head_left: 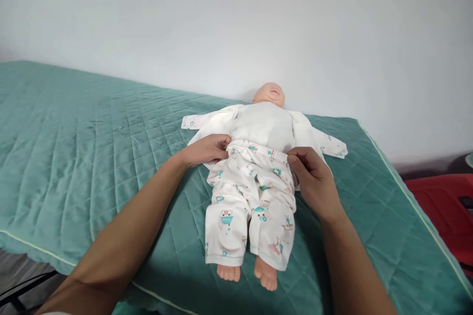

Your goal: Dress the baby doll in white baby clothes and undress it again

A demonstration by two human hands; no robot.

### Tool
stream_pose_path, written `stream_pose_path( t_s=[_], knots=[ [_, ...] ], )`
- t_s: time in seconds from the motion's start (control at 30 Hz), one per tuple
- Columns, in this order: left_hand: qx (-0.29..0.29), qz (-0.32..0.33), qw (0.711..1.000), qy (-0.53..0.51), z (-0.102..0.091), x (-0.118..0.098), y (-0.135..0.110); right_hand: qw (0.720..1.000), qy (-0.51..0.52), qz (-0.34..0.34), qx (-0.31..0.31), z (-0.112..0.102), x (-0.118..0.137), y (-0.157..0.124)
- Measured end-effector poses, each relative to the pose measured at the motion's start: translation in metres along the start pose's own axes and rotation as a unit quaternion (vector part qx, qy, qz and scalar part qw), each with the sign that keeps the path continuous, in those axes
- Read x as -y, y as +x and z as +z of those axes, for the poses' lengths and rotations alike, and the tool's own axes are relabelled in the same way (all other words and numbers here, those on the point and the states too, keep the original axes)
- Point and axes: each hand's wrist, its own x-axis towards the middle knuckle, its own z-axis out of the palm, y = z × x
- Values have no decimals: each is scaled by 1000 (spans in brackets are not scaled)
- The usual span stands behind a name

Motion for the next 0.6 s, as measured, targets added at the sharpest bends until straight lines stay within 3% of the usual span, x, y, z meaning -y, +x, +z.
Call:
stream_pose_path(
  t_s=[0.13,0.27,0.6],
  knots=[
    [-7,6,1000,-16,0,3,2,998,2,-37,-45,8,3,-4],
    [-10,4,999,-32,1,6,3,997,30,-28,-69,12,3,-4],
    [-1,20,999,-25,-1,4,2,999,-2,42,8,-4,-1,9]
  ],
)
